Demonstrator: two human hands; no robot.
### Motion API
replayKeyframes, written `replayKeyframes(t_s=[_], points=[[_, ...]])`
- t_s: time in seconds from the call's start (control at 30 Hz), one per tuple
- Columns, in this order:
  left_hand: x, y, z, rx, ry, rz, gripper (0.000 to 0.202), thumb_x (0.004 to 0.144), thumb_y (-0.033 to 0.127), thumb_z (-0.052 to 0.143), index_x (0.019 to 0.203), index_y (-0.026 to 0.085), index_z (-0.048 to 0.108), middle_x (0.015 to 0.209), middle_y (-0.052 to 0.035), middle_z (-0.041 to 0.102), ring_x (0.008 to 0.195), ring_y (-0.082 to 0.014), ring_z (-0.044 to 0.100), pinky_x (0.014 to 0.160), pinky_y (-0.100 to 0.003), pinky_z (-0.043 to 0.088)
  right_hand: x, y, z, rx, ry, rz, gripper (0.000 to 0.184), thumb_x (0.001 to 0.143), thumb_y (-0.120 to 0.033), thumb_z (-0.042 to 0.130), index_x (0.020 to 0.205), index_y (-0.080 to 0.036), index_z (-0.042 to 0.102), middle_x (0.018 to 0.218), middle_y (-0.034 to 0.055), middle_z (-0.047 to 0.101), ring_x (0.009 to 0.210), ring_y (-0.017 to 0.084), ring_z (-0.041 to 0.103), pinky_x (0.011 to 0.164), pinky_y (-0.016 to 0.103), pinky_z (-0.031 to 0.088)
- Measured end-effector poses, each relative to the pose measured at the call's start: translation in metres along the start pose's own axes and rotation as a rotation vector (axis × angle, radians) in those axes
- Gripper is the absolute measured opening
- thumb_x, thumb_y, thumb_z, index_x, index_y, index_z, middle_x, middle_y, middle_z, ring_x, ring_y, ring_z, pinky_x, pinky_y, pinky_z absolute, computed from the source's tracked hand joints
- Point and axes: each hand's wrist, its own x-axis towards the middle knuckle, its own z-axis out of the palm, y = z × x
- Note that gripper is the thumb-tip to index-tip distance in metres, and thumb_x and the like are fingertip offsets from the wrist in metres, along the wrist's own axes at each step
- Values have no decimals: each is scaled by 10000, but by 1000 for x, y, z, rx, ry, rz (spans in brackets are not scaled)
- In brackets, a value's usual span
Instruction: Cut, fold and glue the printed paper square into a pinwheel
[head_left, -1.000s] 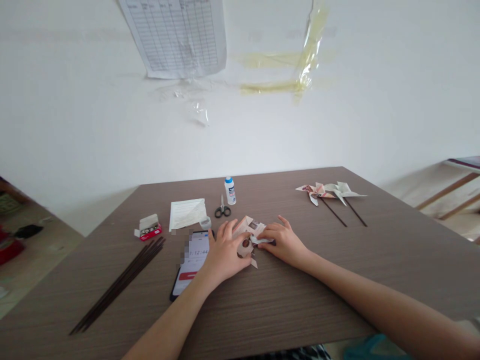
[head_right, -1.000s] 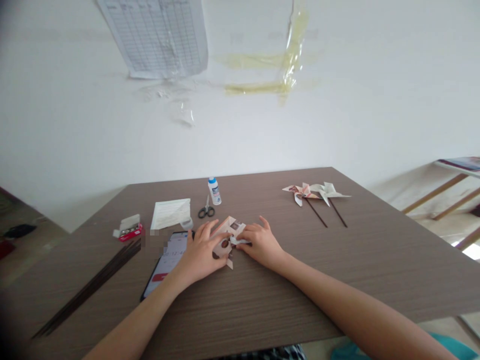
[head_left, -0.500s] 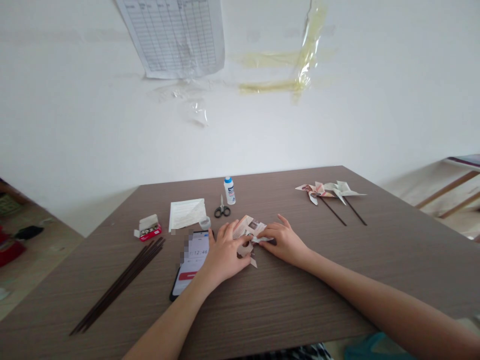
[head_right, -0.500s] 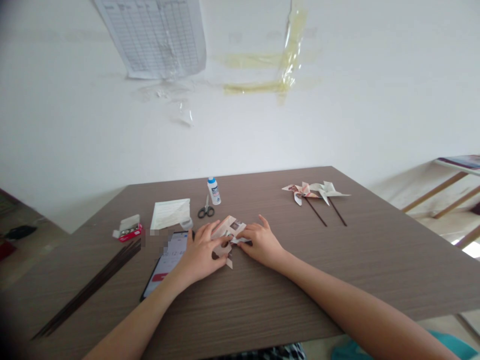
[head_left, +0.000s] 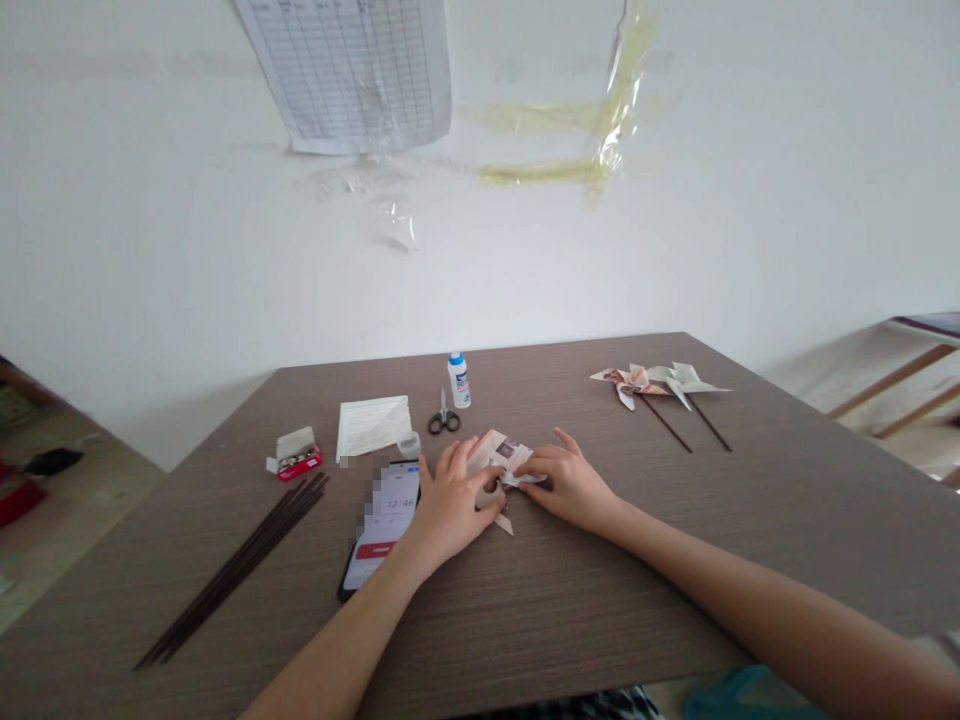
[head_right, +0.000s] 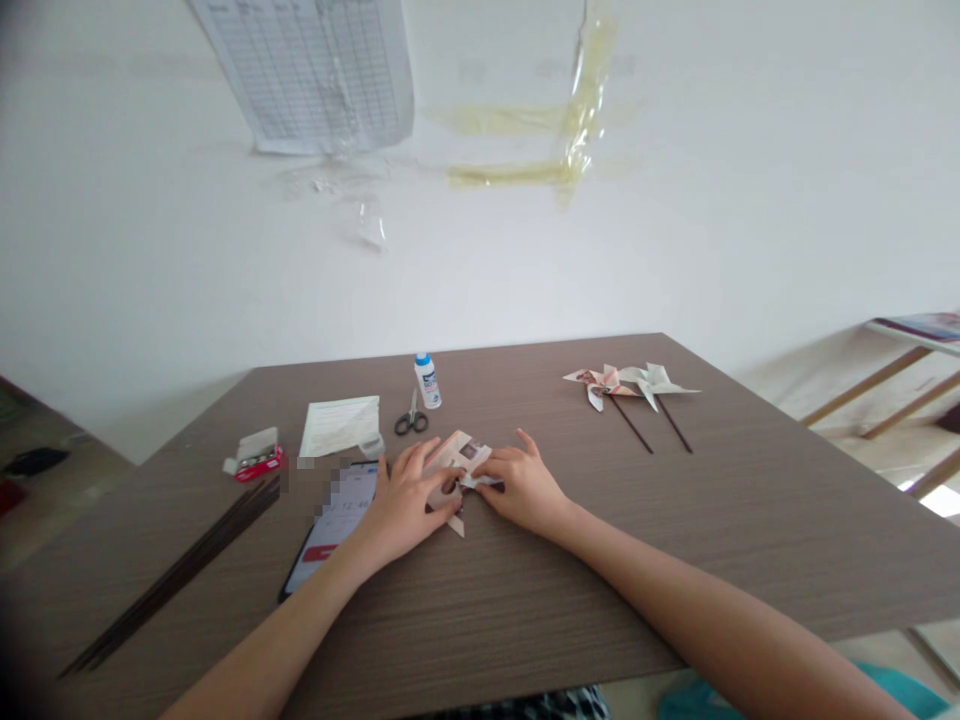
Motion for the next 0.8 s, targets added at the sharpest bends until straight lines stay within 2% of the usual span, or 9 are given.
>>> replayKeyframes(t_s=[0.3,0.43,0.63,0.8], points=[[0,-1,0,8,-21,-26,409,1074,350,872,1473,436,880,1944,-104,460,1798,-515,384,1407,-955,180,1,2,1,15,7,-6,231,1028,-161,838,1194,-297,925,1177,83,930,1197,339,876,1388,817,377],[-2,1,-1,11,12,-9,386,1072,319,868,1447,404,895,1935,-123,470,1785,-529,398,1395,-968,184,0,4,2,4,19,-22,205,1041,-184,835,1185,-302,923,1159,73,930,1179,324,880,1397,780,386],[-4,4,-1,44,92,4,493,1013,302,937,1491,403,866,1918,-135,495,1765,-498,445,1418,-929,200,-2,7,5,-3,42,-31,213,1043,-194,845,1202,-313,920,1155,57,934,1152,310,882,1420,740,368],[-3,5,-1,49,24,-29,378,1050,318,911,1416,414,908,1933,-126,483,1787,-481,429,1414,-938,178,-1,7,5,-3,30,-25,195,1041,-207,854,1189,-311,924,1143,65,933,1149,324,880,1395,767,392]])
